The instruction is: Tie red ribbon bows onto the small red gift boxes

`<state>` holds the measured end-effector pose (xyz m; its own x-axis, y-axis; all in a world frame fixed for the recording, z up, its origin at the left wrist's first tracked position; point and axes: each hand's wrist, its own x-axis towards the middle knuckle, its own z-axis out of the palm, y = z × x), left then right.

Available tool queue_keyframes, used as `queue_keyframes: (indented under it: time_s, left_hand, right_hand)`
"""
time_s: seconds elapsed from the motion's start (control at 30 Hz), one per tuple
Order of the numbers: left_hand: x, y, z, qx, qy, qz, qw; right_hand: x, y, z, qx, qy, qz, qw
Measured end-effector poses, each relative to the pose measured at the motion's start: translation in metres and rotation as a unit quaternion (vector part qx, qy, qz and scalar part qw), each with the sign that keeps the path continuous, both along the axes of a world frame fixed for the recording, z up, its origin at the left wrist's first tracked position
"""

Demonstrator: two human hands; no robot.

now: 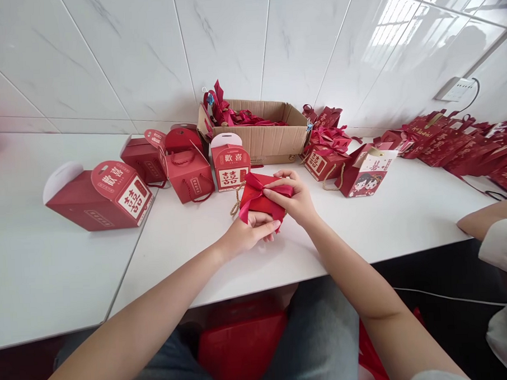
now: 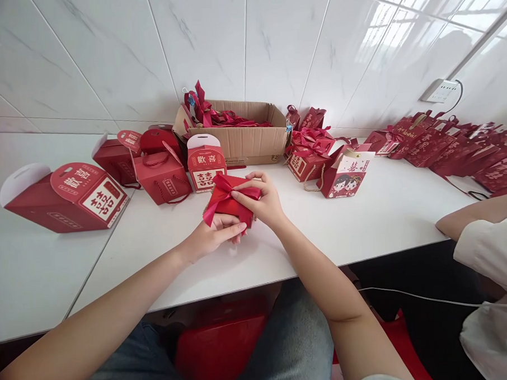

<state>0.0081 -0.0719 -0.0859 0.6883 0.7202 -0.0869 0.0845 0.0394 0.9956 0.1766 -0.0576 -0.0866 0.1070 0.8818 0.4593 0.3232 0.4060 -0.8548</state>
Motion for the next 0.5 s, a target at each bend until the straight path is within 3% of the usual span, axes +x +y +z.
queue_keyframes:
  time_s: [0.5]
  left_hand:
    - [-0.015,0.010,0.019,0.006,0.030,0.035,0.999]
  right_hand:
    - [0.001,0.008,-0.009,-0.042,0.073,-0.009,0.996]
